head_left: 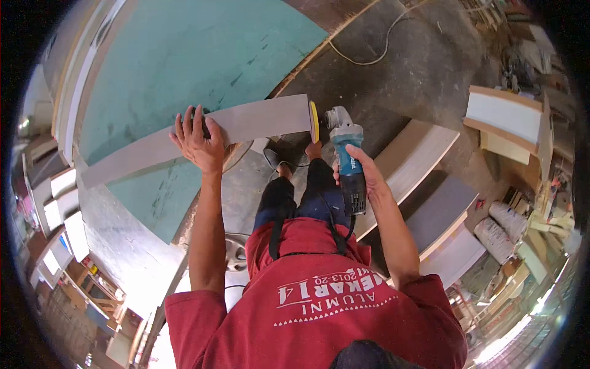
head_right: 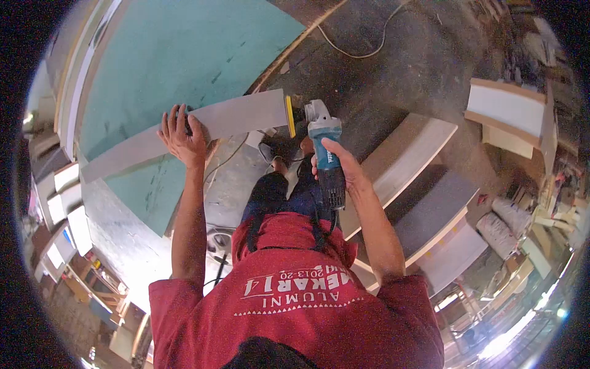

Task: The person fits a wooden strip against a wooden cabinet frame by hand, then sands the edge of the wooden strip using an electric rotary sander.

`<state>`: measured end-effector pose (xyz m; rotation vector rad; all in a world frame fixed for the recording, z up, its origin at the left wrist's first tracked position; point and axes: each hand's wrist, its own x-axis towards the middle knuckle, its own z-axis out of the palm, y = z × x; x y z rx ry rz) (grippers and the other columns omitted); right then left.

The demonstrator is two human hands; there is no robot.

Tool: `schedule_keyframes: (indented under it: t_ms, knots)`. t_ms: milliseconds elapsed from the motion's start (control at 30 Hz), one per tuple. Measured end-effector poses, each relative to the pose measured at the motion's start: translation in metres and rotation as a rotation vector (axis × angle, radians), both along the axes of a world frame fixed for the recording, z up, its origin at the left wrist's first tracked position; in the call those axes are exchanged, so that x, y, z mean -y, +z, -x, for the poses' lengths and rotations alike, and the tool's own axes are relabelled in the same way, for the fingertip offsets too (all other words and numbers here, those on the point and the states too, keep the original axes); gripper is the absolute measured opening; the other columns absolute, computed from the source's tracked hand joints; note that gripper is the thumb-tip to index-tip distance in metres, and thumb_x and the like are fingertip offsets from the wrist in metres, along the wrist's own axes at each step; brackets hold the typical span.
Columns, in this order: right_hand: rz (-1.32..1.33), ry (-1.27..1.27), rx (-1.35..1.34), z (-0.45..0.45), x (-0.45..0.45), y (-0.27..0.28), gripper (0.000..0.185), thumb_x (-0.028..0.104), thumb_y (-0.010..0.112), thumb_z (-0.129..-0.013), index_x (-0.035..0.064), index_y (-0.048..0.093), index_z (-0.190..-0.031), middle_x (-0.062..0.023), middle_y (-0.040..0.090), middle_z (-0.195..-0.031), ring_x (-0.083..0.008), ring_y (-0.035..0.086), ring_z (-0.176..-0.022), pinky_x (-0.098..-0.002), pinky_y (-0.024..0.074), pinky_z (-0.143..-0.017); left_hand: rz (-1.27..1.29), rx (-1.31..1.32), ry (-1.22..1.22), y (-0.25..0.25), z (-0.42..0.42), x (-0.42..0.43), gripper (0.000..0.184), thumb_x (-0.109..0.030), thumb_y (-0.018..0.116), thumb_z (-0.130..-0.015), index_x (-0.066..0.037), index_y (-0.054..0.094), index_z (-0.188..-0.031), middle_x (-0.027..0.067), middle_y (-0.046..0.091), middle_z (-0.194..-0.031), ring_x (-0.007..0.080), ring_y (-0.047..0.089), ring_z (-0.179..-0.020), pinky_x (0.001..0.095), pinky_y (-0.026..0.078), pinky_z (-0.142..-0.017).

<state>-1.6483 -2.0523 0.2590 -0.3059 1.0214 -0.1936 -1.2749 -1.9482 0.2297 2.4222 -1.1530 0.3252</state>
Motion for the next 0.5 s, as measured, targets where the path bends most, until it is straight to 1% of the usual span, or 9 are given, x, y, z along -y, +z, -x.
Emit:
schedule_keyframes:
  t_ms: [67, 133, 167, 233, 300, 333, 400, 433, 500]
  knots:
    - [-0.014, -0.052, 0.0, 0.011, -0.012, -0.001, 0.053, 0.05, 0.07, -0.091, 0.0026, 0.058, -0.112, -0.0123, 0.069, -0.082, -0.0209, 0.07, -0.065, -0.0346, 0.0604, -0.06, -0.009, 0.0, -0.029, 0.0, 0.004, -0.003, 0.037, -0.023, 0.065, -0.09, -0.018, 0.072, -0.126, 0.005, 0.064, -0.138, 0.0325, 0.047, -0.141, 0.0632, 0.022, -0.118]
    - [-0.024, -0.118, 0.002, 0.02, -0.019, -0.005, 0.053, 0.05, 0.07, -0.091, 0.0027, 0.058, -0.112, -0.0124, 0.069, -0.083, -0.0209, 0.07, -0.066, -0.0345, 0.0604, -0.06, 0.055, 0.058, -0.022, 0.005, 0.011, 0.005, 0.042, -0.023, 0.064, -0.094, -0.014, 0.066, -0.135, 0.0107, 0.06, -0.142, 0.0355, 0.046, -0.14, 0.061, 0.024, -0.118]
    - [-0.023, -0.143, -0.006, 0.028, -0.021, -0.009, 0.054, 0.051, 0.07, -0.091, 0.0028, 0.058, -0.111, -0.0124, 0.069, -0.083, -0.0211, 0.07, -0.067, -0.0346, 0.0603, -0.06, 0.051, 0.066, -0.055, 0.005, 0.019, 0.015, 0.042, -0.023, 0.064, -0.094, -0.014, 0.066, -0.135, 0.0107, 0.06, -0.142, 0.0355, 0.046, -0.14, 0.061, 0.024, -0.118]
    - [-0.036, -0.187, -0.007, 0.042, -0.026, -0.015, 0.054, 0.052, 0.07, -0.091, 0.003, 0.058, -0.111, -0.0123, 0.069, -0.083, -0.0213, 0.07, -0.067, -0.0348, 0.0603, -0.06, 0.074, -0.236, -0.415, 0.016, 0.062, 0.039, 0.052, -0.025, 0.068, -0.091, -0.011, 0.061, -0.14, 0.0162, 0.057, -0.144, 0.0371, 0.045, -0.14, 0.0612, 0.022, -0.119]
    - [0.006, -0.268, -0.029, 0.052, -0.024, -0.016, 0.057, 0.054, 0.071, -0.089, 0.0033, 0.06, -0.11, -0.0125, 0.07, -0.082, -0.0214, 0.07, -0.067, -0.0349, 0.0613, -0.06, 0.031, -0.326, -0.502, 0.04, 0.118, 0.076, 0.058, -0.026, 0.072, -0.087, -0.009, 0.059, -0.14, 0.0169, 0.058, -0.14, 0.0377, 0.047, -0.137, 0.0617, 0.017, -0.121]
    - [0.019, -0.301, -0.033, 0.058, -0.023, -0.016, 0.057, 0.055, 0.071, -0.089, 0.0031, 0.059, -0.109, -0.0133, 0.069, -0.082, -0.0215, 0.07, -0.067, -0.034, 0.0613, -0.06, 0.021, -0.32, -0.52, 0.037, 0.132, 0.085, 0.058, -0.026, 0.072, -0.087, -0.009, 0.059, -0.14, 0.0169, 0.058, -0.14, 0.0377, 0.047, -0.137, 0.0617, 0.017, -0.121]
    - [0.042, -0.348, -0.037, 0.065, -0.026, -0.012, 0.057, 0.055, 0.07, -0.089, 0.0035, 0.059, -0.109, -0.0134, 0.069, -0.082, -0.0215, 0.07, -0.067, -0.0341, 0.0611, -0.06, -0.13, -0.363, -0.432, 0.029, 0.146, 0.098, 0.056, -0.029, 0.073, -0.085, -0.011, 0.062, -0.137, 0.0145, 0.06, -0.134, 0.0361, 0.05, -0.132, 0.0625, 0.012, -0.122]
    - [0.07, -0.379, -0.047, 0.068, -0.027, -0.011, 0.056, 0.056, 0.069, -0.089, 0.0039, 0.059, -0.108, -0.0134, 0.069, -0.082, -0.0216, 0.07, -0.067, -0.0341, 0.0608, -0.06, -0.136, -0.356, -0.446, 0.025, 0.146, 0.099, 0.056, -0.029, 0.073, -0.085, -0.011, 0.062, -0.137, 0.0145, 0.06, -0.134, 0.0361, 0.05, -0.132, 0.0625, 0.012, -0.122]
    - [0.065, -0.416, -0.043, 0.074, -0.031, -0.01, 0.055, 0.056, 0.069, -0.09, 0.0046, 0.059, -0.107, -0.0133, 0.069, -0.082, -0.0218, 0.07, -0.068, -0.0345, 0.0602, -0.061, -0.191, -0.325, -0.462, 0.015, 0.142, 0.097, 0.05, -0.026, 0.07, -0.085, -0.01, 0.062, -0.132, 0.011, 0.062, -0.129, 0.0335, 0.053, -0.125, 0.064, 0.013, -0.121]
